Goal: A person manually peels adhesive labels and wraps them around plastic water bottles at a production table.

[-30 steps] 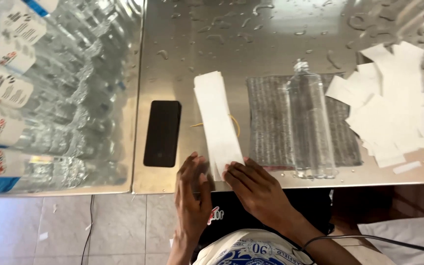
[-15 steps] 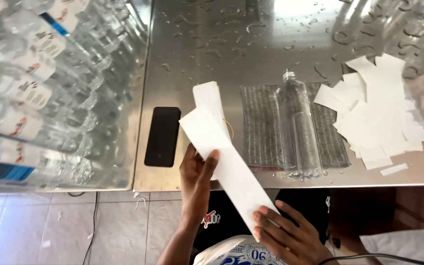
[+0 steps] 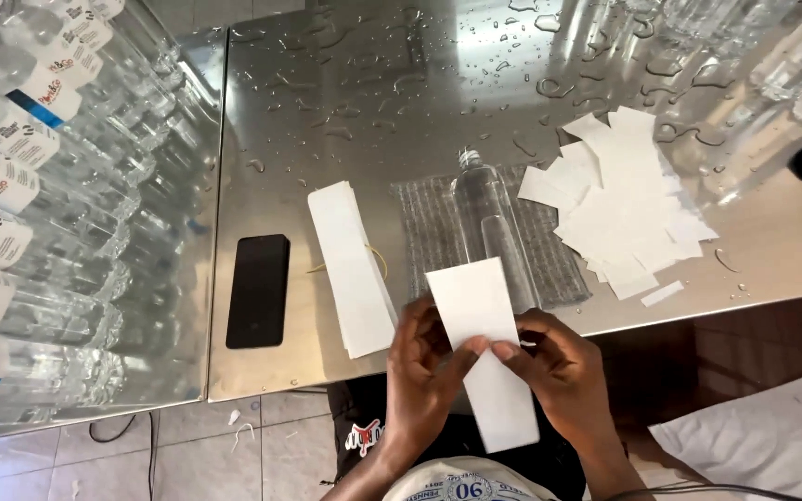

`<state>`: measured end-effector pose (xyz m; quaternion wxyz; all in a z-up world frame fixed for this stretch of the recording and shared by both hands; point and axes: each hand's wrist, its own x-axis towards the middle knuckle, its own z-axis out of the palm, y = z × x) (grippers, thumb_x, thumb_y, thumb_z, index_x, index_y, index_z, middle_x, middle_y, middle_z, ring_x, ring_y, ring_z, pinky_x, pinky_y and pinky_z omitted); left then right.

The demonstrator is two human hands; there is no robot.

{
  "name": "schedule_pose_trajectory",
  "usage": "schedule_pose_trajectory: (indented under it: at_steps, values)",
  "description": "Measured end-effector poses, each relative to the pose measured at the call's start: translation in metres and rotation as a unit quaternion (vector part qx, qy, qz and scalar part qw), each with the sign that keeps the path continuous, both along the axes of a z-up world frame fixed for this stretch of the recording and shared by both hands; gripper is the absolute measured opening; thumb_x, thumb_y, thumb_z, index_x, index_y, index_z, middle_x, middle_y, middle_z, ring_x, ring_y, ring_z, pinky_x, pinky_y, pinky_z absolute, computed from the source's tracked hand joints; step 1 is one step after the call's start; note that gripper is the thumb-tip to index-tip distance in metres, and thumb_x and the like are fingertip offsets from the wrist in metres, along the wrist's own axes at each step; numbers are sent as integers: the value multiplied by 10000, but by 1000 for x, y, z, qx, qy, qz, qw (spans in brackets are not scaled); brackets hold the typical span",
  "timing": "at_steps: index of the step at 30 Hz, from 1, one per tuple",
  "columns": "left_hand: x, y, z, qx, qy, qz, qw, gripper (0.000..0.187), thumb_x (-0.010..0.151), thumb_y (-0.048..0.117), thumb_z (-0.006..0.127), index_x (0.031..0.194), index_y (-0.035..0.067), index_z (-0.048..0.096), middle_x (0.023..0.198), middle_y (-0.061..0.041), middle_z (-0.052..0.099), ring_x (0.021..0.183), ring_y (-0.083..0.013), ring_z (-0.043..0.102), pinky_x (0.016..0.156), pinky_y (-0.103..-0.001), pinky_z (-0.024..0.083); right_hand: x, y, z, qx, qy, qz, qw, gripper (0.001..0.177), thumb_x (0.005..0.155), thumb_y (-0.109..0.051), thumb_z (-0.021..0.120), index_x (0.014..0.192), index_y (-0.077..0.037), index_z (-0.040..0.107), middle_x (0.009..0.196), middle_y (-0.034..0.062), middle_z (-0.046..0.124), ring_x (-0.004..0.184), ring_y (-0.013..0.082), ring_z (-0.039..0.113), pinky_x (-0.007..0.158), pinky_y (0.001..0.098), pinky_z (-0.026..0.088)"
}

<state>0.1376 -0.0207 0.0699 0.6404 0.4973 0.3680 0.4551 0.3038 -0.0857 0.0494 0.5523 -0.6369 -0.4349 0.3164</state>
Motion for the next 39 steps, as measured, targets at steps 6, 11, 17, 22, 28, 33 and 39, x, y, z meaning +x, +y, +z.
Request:
schedule_pose_trajectory:
  at_steps: [6,11,17,22,28,33,39]
  values:
    - [-8,10,-49,524,223,192,800,1001,1040,226,914,1732,130,197,1782,-209,122,1723,-439,201,1445,-663,347,-1,0,-1,-36,24,-4,999,114,879,-186,900,934,-91,870,693,-53,671,599,56,357,554,242,324]
    - [-12,20,-19,562,374,-39,737,581,1176,488,557,1671,193,476,1789,-147,304,1693,-421,129,1354,-717,-13,4,-11,9,58,30,78,995,153,941,-192,800,961,-43,828,994,82,808,912,196,793,741,307,618]
    - [-3,14,-2,439,131,-193,868,414,1209,238,501,1591,80,509,1669,-96,549,1650,-377,446,1409,-637,299,4,-20,16,135,-70,68,986,106,1002,-148,727,964,-67,786,923,59,743,847,177,721,763,284,572]
    - [1,13,7,291,15,-225,930,438,1203,323,423,1428,15,637,1449,-214,704,1392,-380,706,1174,-474,621,0,-29,18,111,-85,62,988,160,1021,-193,700,988,-55,774,968,77,731,880,191,725,758,292,581]
    - [11,22,-36,199,92,-106,970,464,1138,445,489,930,76,676,691,-12,585,535,-111,491,434,-297,335,4,-41,13,30,-13,79,996,294,1034,-235,669,1214,-33,786,1091,88,721,971,197,696,757,319,553]
    - [26,32,-33,21,13,-59,998,456,1084,507,591,760,196,509,694,64,422,621,-74,355,545,-271,264,32,-55,-44,22,173,78,982,498,965,-196,689,1385,69,730,1253,170,774,1053,248,705,791,378,512]
    - [36,22,-30,-31,-2,-162,986,760,947,772,488,1169,73,688,736,20,589,625,-73,529,569,-297,532,40,-48,-27,49,396,32,916,547,909,-111,649,1382,164,640,822,236,735,501,351,708,430,389,577]
